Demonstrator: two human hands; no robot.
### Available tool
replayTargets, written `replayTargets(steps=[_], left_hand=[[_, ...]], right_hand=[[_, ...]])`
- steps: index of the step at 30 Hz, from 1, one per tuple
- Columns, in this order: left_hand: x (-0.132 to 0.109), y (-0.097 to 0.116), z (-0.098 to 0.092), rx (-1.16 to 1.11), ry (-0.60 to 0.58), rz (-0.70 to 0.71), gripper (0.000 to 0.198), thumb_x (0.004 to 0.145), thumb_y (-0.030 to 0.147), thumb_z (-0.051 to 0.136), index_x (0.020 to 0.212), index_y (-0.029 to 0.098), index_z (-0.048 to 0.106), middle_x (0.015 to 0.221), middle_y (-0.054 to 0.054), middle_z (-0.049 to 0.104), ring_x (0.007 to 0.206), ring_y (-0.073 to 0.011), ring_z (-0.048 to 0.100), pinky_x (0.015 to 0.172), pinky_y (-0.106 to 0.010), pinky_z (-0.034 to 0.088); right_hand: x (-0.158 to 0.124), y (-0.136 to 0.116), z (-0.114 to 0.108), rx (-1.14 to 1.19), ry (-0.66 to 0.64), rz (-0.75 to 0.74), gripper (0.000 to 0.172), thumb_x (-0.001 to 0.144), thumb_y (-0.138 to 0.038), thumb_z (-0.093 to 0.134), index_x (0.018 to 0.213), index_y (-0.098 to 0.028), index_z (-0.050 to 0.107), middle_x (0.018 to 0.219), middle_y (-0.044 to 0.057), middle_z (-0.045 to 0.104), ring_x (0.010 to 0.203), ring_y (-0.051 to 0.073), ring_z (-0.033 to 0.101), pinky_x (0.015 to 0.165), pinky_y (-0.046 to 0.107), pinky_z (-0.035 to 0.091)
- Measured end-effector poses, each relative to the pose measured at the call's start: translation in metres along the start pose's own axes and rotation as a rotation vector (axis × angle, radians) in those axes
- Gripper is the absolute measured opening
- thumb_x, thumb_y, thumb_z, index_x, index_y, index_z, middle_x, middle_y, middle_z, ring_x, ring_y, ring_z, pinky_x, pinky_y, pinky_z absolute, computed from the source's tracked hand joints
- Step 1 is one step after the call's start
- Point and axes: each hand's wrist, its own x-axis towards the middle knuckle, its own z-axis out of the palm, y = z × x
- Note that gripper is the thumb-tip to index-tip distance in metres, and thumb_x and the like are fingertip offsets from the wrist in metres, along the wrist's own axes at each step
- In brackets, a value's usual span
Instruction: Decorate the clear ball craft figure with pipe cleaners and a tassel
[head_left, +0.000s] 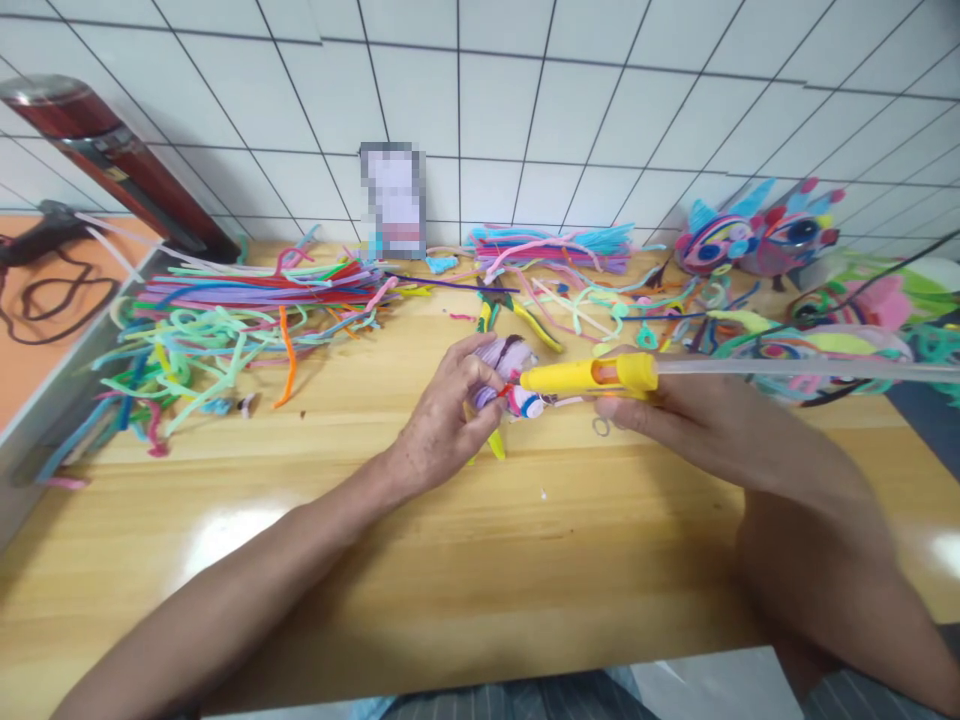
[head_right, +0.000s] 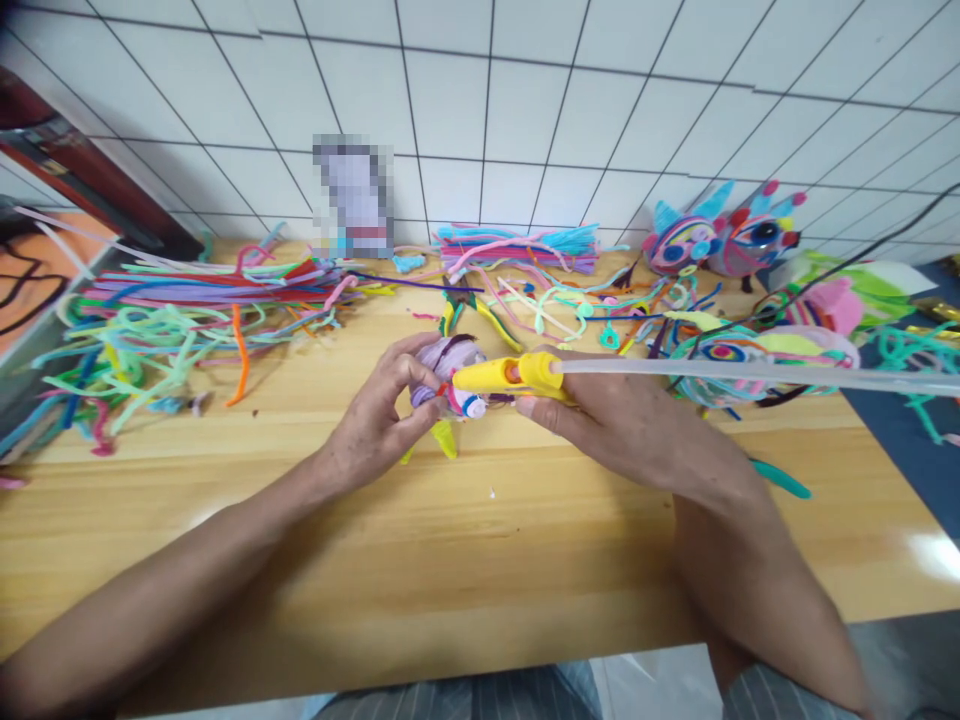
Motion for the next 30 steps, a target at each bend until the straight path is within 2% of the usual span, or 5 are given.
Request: replayTargets(steps=[6, 12, 19, 30], left_hand=[[0.0, 0.001, 0.002, 0.012, 0.034, 0.045, 0.02, 0.099, 0.005, 0.068, 0.105, 0.023, 0.062, 0.154, -0.017, 0.066, 0.155, -0.0286, 0.061, 0.12, -0.052, 0.058], [-0.001, 0.003, 0.001, -0.007, 0.017, 0.035, 0.021, 0.098, 0.004, 0.066, 0.107, 0.023, 0.064, 0.156, -0.018, 0.065, 0.156, -0.0288, 0.06, 0.121, -0.054, 0.058], [0.0, 0.003, 0.003, -0.025, 0.029, 0.042, 0.021, 0.099, 0.003, 0.065, 0.106, 0.023, 0.064, 0.155, -0.017, 0.065, 0.154, -0.0277, 0.062, 0.121, -0.052, 0.058], [-0.001, 0.0, 0.006, -0.039, 0.043, 0.036, 0.023, 0.097, 0.003, 0.065, 0.107, 0.023, 0.064, 0.156, -0.016, 0.064, 0.153, -0.0274, 0.062, 0.122, -0.052, 0.057]], right_hand=[[-0.002, -0.008, -0.003, -0.022, -0.028, -0.009, 0.048, 0.108, -0.063, 0.043, 0.086, -0.026, 0.065, 0.077, 0.007, 0.071, 0.077, 0.027, 0.068, 0.071, 0.04, 0.051], [-0.005, 0.007, 0.003, -0.084, 0.01, -0.091, 0.053, 0.111, -0.067, 0.044, 0.091, -0.025, 0.069, 0.08, 0.006, 0.069, 0.071, 0.025, 0.065, 0.068, 0.04, 0.05], [-0.006, 0.006, 0.005, -0.07, 0.075, -0.19, 0.041, 0.115, -0.054, 0.049, 0.094, -0.026, 0.07, 0.085, 0.006, 0.073, 0.075, 0.025, 0.069, 0.069, 0.038, 0.051], [-0.007, 0.001, 0.003, -0.055, 0.062, -0.198, 0.04, 0.116, -0.053, 0.05, 0.1, -0.025, 0.072, 0.088, 0.006, 0.077, 0.078, 0.024, 0.073, 0.07, 0.037, 0.055]])
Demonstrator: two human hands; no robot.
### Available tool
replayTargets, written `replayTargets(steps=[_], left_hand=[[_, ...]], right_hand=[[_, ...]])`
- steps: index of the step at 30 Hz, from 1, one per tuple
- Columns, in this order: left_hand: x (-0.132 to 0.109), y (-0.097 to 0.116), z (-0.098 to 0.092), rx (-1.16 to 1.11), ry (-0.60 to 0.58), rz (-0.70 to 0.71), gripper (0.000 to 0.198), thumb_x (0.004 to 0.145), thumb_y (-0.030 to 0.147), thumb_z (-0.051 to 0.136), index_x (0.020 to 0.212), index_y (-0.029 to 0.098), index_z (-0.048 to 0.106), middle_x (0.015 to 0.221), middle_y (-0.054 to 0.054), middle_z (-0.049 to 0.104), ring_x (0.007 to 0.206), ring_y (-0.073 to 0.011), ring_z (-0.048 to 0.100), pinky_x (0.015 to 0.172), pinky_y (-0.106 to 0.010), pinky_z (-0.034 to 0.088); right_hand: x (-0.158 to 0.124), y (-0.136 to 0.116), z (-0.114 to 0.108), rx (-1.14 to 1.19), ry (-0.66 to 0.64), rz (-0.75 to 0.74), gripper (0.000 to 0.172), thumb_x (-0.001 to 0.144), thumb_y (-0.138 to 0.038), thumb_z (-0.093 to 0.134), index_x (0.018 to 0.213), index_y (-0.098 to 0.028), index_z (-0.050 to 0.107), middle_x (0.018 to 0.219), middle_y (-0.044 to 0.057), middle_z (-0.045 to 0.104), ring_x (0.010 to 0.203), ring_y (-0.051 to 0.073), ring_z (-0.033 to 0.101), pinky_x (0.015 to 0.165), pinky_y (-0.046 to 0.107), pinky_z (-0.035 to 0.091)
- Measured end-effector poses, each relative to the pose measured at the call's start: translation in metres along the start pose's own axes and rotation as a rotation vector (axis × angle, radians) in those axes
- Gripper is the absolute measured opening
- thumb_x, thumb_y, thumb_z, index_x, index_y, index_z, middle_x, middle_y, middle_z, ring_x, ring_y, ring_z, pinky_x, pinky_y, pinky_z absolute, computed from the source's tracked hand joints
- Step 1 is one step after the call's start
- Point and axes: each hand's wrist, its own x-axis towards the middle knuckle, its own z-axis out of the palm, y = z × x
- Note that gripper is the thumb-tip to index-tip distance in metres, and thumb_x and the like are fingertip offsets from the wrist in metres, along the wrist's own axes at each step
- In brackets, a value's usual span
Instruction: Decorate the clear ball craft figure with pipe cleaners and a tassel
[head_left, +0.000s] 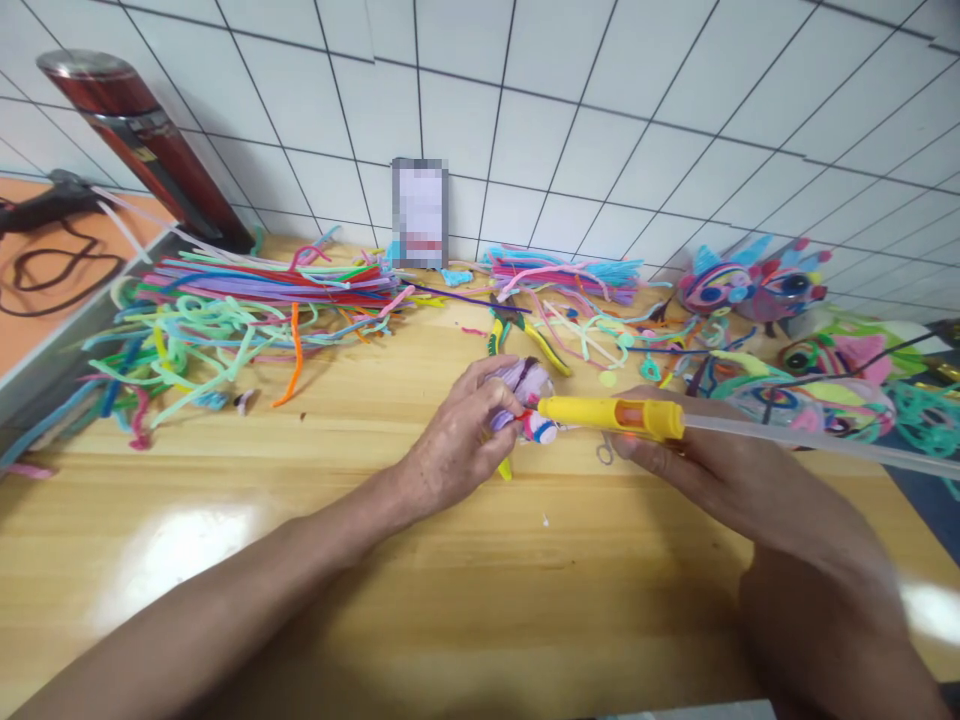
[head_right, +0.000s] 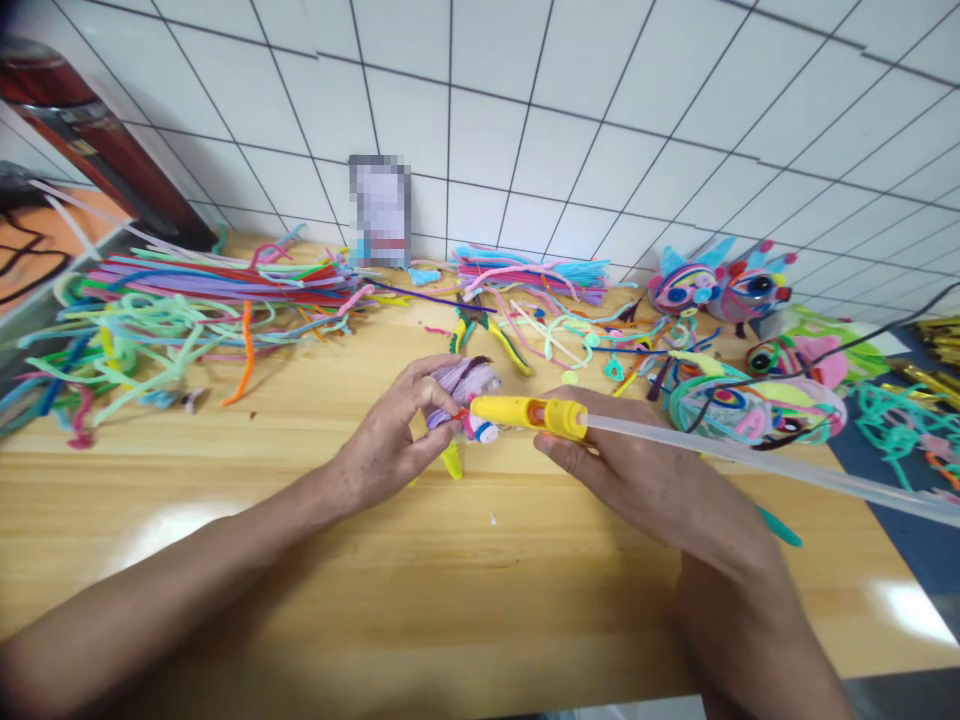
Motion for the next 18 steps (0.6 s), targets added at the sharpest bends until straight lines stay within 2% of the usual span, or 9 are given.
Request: replayTargets(steps=[4, 11, 18], left_hand=[[0.0003, 0.0006, -0.0004, -0.002, 0.002, 0.008, 0.023, 0.098, 0.002, 0.065, 0.107, 0.023, 0.064, 0.155, -0.017, 0.064, 0.153, -0.0273, 0.062, 0.121, -0.052, 0.058], [0.0001, 0.0004, 0.0002, -0.02, -0.002, 0.001, 0.023, 0.097, 0.002, 0.064, 0.107, 0.023, 0.064, 0.156, -0.017, 0.063, 0.153, -0.0274, 0.061, 0.122, -0.052, 0.057], [-0.001, 0.0017, -0.001, -0.002, -0.01, -0.016, 0.023, 0.097, 0.003, 0.064, 0.107, 0.023, 0.065, 0.157, -0.017, 0.062, 0.151, -0.0276, 0.063, 0.12, -0.053, 0.058]], right_hand=[[-0.0007, -0.0002, 0.0009, -0.001, -0.011, 0.017, 0.042, 0.116, -0.055, 0.05, 0.096, -0.025, 0.073, 0.084, 0.005, 0.077, 0.073, 0.024, 0.072, 0.069, 0.037, 0.055], [0.0012, -0.0003, 0.0004, 0.008, 0.015, 0.023, 0.043, 0.116, -0.056, 0.048, 0.1, -0.025, 0.073, 0.091, 0.006, 0.078, 0.078, 0.025, 0.074, 0.072, 0.037, 0.056], [0.0014, -0.0013, 0.0004, 0.004, 0.007, 0.01, 0.045, 0.116, -0.057, 0.047, 0.096, -0.024, 0.071, 0.086, 0.006, 0.077, 0.076, 0.024, 0.073, 0.07, 0.037, 0.056]])
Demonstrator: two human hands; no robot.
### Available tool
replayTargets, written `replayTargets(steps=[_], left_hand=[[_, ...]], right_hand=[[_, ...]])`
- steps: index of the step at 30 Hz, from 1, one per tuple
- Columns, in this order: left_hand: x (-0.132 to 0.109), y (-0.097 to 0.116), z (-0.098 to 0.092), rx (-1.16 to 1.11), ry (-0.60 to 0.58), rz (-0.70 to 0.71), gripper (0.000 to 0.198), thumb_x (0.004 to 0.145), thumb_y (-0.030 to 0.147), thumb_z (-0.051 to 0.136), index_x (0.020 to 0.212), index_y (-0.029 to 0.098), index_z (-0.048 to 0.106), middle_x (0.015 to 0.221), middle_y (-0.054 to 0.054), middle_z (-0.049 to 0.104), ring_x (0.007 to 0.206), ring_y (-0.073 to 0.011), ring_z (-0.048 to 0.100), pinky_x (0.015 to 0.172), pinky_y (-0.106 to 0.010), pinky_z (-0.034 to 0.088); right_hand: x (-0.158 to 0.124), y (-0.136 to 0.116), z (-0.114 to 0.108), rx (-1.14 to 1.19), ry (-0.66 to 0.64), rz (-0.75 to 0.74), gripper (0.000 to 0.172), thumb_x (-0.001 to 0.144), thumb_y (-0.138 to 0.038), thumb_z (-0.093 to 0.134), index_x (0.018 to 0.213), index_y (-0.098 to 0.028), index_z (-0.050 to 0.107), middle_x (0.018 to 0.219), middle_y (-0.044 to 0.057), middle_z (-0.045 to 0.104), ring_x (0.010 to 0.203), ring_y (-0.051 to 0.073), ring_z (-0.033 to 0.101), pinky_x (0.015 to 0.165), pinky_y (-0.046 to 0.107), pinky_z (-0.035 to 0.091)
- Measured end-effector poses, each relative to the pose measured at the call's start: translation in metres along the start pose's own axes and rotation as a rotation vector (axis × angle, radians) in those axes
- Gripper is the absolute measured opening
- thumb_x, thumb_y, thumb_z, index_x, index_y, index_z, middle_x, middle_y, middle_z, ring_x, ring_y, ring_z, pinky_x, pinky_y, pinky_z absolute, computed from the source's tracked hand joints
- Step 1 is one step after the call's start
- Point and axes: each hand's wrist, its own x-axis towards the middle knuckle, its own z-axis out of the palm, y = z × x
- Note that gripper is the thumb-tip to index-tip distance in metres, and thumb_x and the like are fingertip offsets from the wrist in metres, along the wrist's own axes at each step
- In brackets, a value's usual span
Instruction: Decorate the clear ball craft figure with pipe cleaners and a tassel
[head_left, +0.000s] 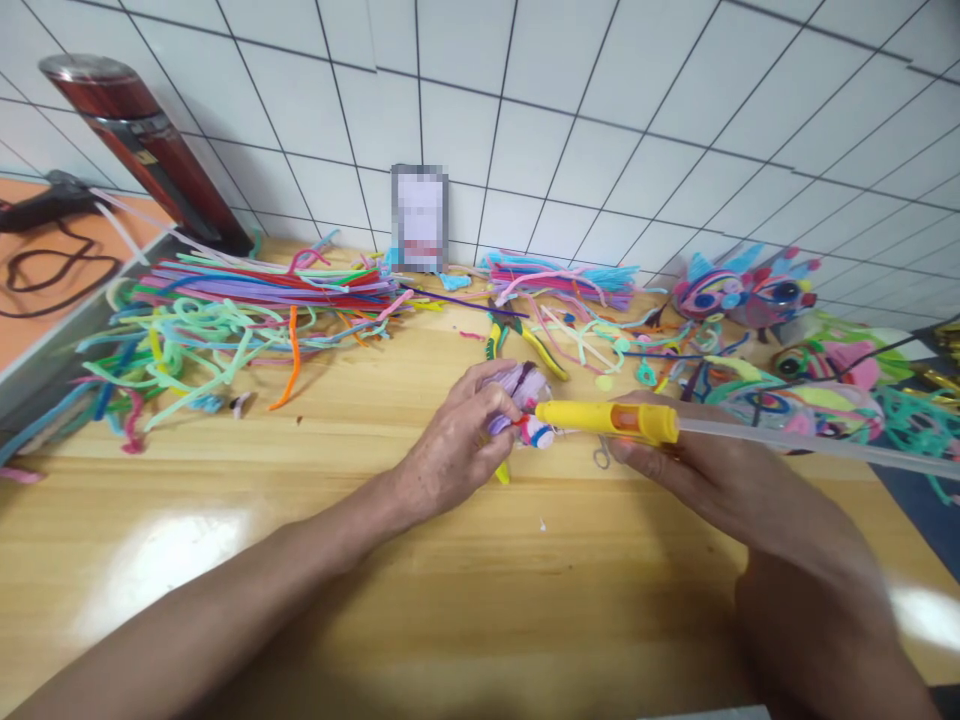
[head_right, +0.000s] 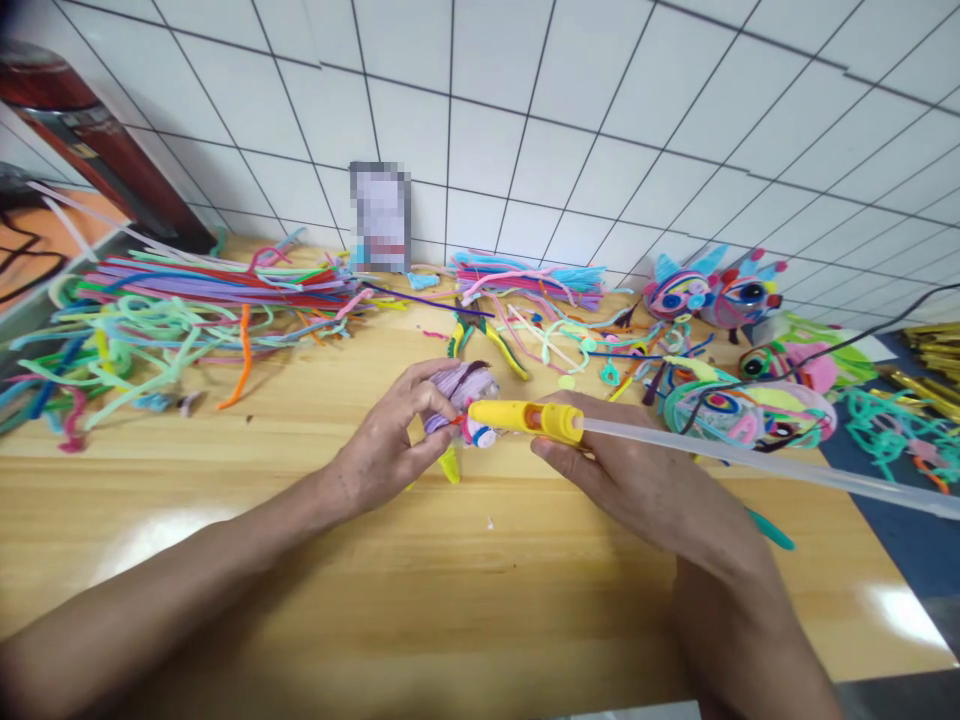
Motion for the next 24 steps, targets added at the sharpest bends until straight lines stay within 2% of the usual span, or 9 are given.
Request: replayTargets(steps=[9, 15, 24], left_hand=[[0.0003, -0.0012, 0.0017, -0.011, -0.006, -0.017, 0.021, 0.097, 0.004, 0.064, 0.106, 0.023, 0.067, 0.157, -0.016, 0.063, 0.152, -0.0278, 0.062, 0.122, -0.053, 0.057], [0.0, -0.0011, 0.0015, -0.007, -0.003, -0.017, 0.022, 0.097, 0.004, 0.065, 0.107, 0.023, 0.067, 0.157, -0.017, 0.063, 0.151, -0.0281, 0.063, 0.122, -0.053, 0.057], [0.0012, 0.0004, 0.0015, -0.017, 0.006, -0.011, 0.025, 0.096, 0.002, 0.065, 0.107, 0.024, 0.066, 0.156, -0.016, 0.063, 0.151, -0.0275, 0.063, 0.121, -0.052, 0.058]], right_hand=[[-0.0002, -0.001, -0.0021, -0.022, 0.003, 0.002, 0.044, 0.117, -0.057, 0.045, 0.101, -0.024, 0.071, 0.093, 0.007, 0.079, 0.08, 0.024, 0.075, 0.07, 0.036, 0.057], [0.0002, -0.0007, -0.0006, 0.001, -0.008, -0.006, 0.042, 0.116, -0.056, 0.049, 0.097, -0.025, 0.071, 0.086, 0.005, 0.077, 0.075, 0.023, 0.073, 0.071, 0.036, 0.057], [-0.0008, -0.0005, -0.0008, -0.008, 0.01, 0.006, 0.043, 0.116, -0.057, 0.047, 0.098, -0.026, 0.071, 0.088, 0.005, 0.079, 0.077, 0.024, 0.074, 0.071, 0.037, 0.056]])
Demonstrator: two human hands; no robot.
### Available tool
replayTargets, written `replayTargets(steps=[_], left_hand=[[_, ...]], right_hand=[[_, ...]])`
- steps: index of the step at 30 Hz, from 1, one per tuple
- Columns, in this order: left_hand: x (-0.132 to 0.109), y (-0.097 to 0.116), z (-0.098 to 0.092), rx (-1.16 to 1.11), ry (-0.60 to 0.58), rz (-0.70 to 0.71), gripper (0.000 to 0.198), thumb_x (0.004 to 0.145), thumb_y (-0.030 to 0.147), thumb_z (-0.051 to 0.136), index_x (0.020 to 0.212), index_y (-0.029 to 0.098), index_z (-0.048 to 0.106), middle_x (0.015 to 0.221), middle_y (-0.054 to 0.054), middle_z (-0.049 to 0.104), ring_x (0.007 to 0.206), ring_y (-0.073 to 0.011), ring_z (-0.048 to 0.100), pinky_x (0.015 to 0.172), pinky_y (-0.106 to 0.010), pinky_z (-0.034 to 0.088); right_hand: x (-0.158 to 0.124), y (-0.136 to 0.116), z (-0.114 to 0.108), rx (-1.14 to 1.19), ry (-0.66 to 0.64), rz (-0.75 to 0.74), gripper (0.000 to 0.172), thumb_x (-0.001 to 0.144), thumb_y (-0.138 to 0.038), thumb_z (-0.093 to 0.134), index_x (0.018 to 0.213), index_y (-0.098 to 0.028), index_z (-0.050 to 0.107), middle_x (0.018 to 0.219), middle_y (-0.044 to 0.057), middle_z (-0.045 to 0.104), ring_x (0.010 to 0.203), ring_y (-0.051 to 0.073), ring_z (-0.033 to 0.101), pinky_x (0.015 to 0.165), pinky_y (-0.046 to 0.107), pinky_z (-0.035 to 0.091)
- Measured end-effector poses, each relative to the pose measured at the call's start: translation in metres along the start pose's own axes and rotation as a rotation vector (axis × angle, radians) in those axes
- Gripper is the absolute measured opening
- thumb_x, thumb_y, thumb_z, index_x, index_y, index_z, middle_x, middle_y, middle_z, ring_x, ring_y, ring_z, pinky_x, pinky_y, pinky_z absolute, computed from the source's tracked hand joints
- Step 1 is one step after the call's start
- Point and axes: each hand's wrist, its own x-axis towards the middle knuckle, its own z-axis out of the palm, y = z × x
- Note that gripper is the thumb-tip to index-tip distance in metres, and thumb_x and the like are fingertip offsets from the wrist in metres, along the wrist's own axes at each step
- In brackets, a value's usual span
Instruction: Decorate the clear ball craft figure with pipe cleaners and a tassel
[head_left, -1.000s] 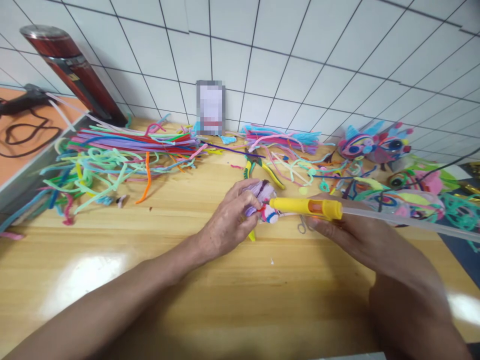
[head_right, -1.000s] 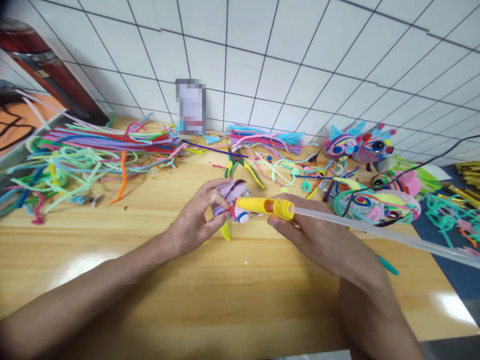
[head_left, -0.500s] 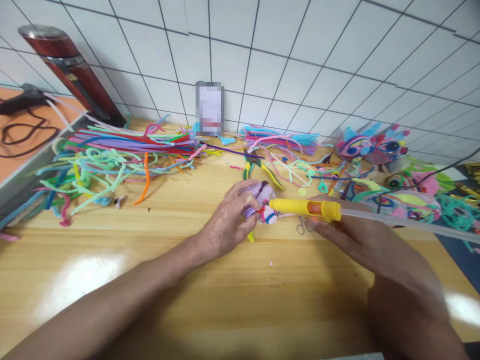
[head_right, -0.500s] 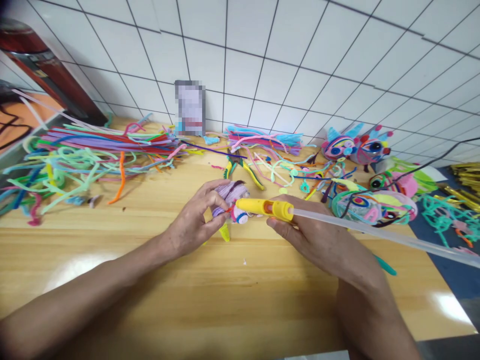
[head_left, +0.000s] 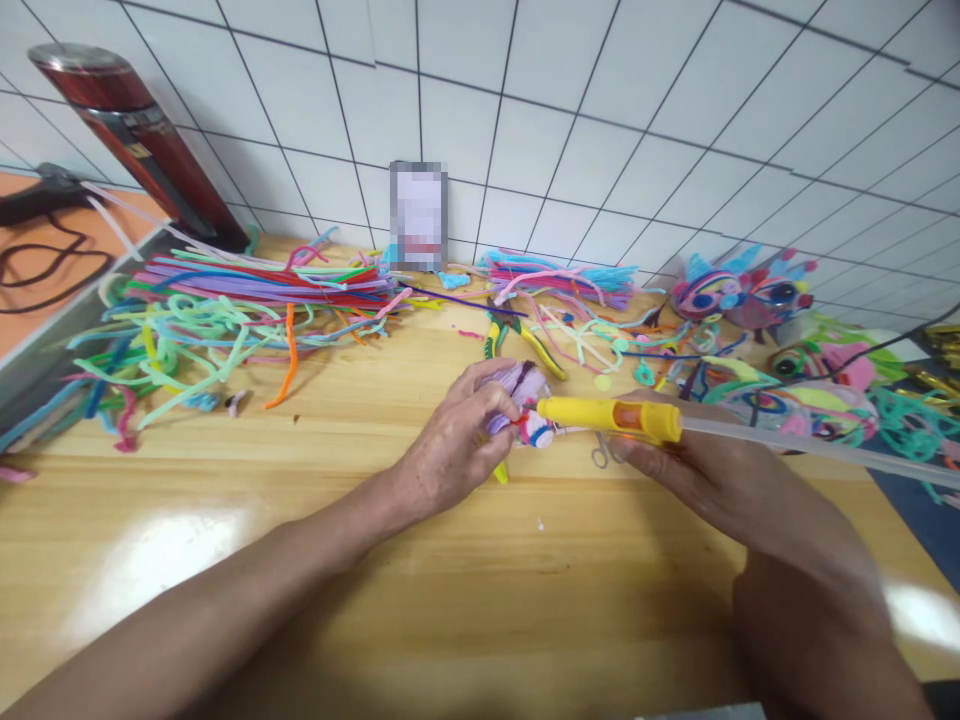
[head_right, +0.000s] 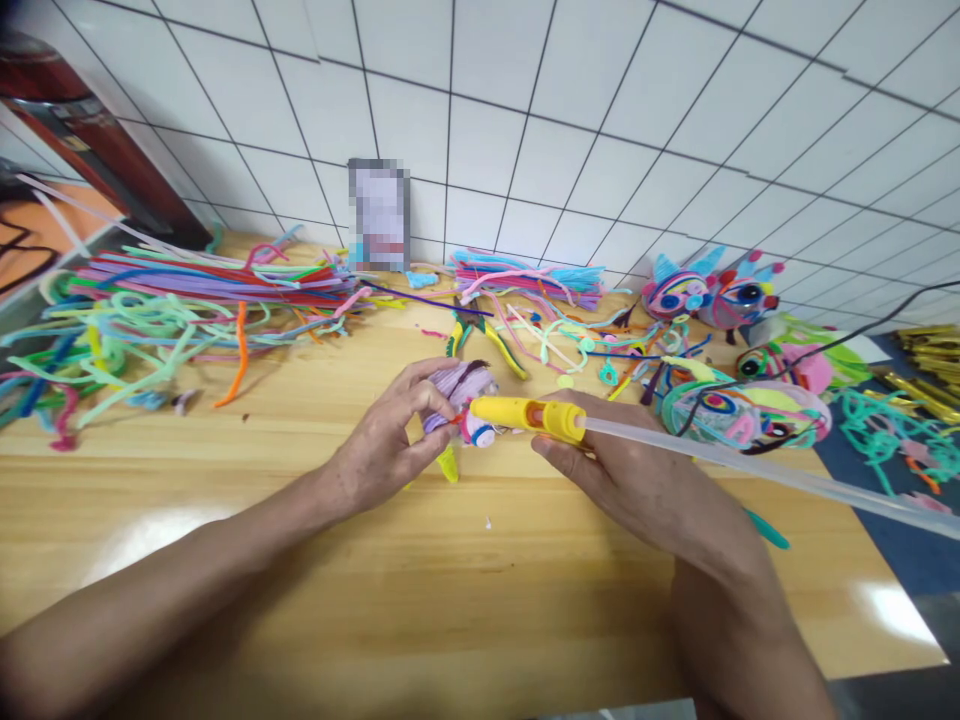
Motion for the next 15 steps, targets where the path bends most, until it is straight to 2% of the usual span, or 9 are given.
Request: replayTargets(steps=[15], left_hand=[[0.0003, -0.0012, -0.0001, 0.013, 0.002, 0.011, 0.025, 0.096, 0.002, 0.066, 0.107, 0.024, 0.066, 0.156, -0.016, 0.063, 0.151, -0.0274, 0.063, 0.122, -0.053, 0.058]], right_hand=[[-0.0008, -0.0021, -0.0007, -0.022, 0.013, -0.009, 0.042, 0.116, -0.053, 0.047, 0.097, -0.026, 0.072, 0.089, 0.004, 0.08, 0.078, 0.024, 0.076, 0.074, 0.036, 0.058]])
